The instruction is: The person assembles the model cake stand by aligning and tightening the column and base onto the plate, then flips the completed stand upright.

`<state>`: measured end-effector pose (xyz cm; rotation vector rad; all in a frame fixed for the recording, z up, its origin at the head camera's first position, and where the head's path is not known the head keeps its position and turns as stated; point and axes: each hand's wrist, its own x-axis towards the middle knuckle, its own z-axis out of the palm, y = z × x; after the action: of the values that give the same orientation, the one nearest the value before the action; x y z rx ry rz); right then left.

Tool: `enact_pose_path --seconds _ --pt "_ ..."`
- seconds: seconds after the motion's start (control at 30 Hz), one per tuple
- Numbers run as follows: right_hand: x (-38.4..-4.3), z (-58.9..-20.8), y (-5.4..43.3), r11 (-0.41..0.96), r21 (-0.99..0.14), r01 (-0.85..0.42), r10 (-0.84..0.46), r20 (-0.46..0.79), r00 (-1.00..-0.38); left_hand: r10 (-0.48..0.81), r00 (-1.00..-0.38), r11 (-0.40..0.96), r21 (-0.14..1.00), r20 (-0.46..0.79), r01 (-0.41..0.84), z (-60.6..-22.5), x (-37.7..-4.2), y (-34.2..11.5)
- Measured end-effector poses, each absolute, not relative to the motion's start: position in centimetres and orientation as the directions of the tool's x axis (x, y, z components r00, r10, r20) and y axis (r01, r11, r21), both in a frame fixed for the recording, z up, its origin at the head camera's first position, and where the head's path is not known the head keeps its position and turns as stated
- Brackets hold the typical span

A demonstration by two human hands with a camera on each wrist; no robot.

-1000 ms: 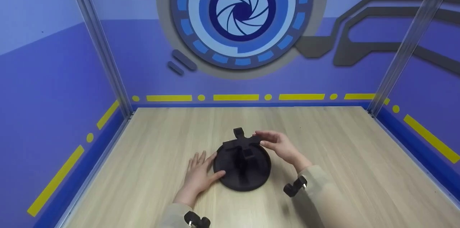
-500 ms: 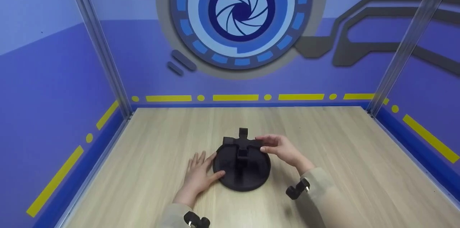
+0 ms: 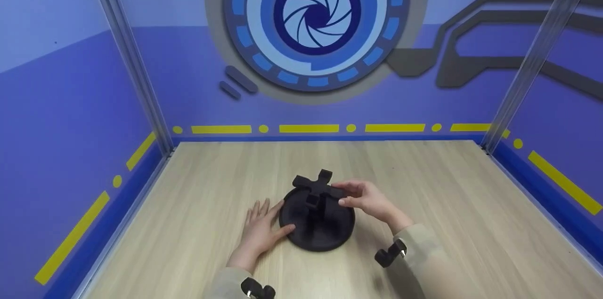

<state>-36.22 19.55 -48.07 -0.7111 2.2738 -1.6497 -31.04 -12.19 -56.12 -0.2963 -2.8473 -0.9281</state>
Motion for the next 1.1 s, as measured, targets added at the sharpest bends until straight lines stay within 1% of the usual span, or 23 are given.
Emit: enact_pose_path --seconds 0.27,0.47,0.7,0.9,1.1 --pt "-35.6 -48.1 19.1 0.23 -0.93 -0.287 -0.521 0.132 -0.843 0.148 -0.971 0.789 0.57 0.188 0.23 -56.0 -31.0 -12.2" --pt "-35.3 -48.1 18.8 0.251 -0.922 -0.294 -0.491 0.141 -0.86 0.148 -0.972 0.789 0.57 0.184 0.228 -56.1 -31.0 -12.2" --pt "-34.8 -48.1 18.4 0.29 -0.897 -0.333 -0.461 0.174 -0.87 0.146 -0.973 0.777 0.588 0.177 0.224 -56.1 -31.0 -12.2" --pt "-34.1 -48.1 17.8 0.303 -0.883 -0.359 -0.435 0.207 -0.876 0.149 -0.972 0.78 0.582 0.183 0.229 -56.0 -31.0 -12.2" --pt "-33.3 -48.0 16.7 0.338 -0.868 -0.362 -0.377 0.228 -0.898 0.142 -0.973 0.781 0.584 0.18 0.222 -56.0 -30.9 -12.1"
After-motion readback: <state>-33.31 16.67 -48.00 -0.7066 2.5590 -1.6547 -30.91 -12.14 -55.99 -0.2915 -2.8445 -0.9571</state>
